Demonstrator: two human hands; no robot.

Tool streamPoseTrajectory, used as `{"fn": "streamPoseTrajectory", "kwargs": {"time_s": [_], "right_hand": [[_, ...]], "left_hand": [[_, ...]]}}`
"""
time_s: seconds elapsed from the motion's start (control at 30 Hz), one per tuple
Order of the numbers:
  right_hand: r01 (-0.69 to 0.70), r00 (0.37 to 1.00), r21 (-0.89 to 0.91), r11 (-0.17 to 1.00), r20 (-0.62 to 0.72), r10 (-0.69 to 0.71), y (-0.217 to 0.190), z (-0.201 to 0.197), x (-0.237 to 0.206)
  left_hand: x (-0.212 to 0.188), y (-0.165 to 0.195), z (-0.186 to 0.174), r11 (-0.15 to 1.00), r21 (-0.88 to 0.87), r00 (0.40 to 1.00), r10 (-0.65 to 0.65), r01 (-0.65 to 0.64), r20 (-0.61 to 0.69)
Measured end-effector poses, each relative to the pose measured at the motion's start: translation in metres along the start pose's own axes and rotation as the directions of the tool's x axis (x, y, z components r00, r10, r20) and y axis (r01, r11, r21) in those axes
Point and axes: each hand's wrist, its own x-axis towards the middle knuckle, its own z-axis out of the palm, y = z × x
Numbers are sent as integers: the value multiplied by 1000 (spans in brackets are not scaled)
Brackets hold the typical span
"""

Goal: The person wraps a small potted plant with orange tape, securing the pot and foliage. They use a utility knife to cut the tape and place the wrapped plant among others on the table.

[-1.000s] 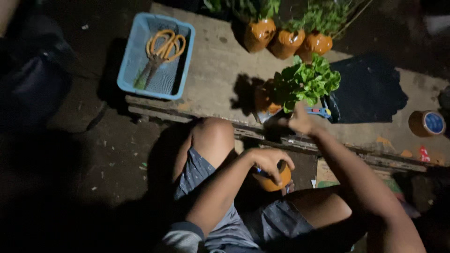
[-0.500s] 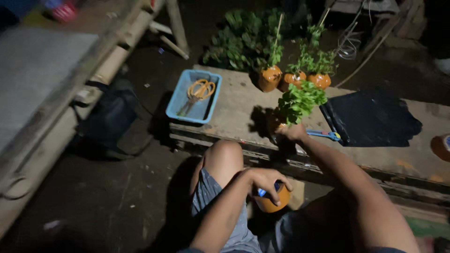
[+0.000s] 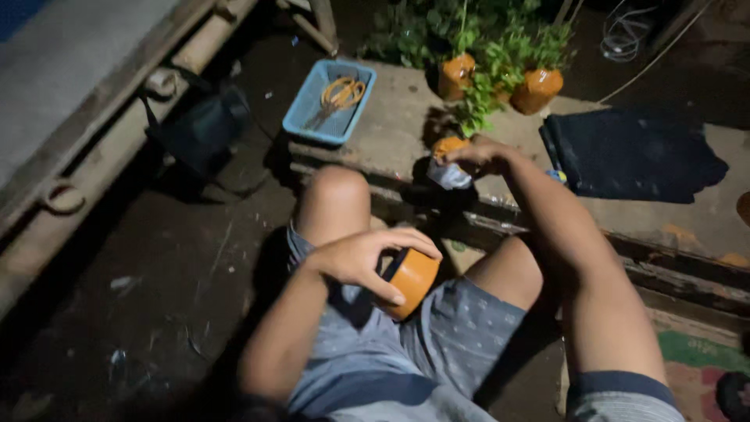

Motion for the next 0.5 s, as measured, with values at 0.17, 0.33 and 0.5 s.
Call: {"fn": "streamPoseTrajectory", "kwargs": {"time_s": [0.17,0.33,0.5], "right_hand": [[-304,941,-236,923,-227,252,-23,16,-7],[-323,891,-1,946,-337,304,-51,12,-1],[-183,927,-149,972,-355,121,-38,11,40]], "left_hand": [[-34,49,-11,1000,2,999,27,-27,-40],[-63,44,-50,979,-143,974,113,-143,-196],[-83,-6,-89,914,-292,852,98,-281,-514]]}}
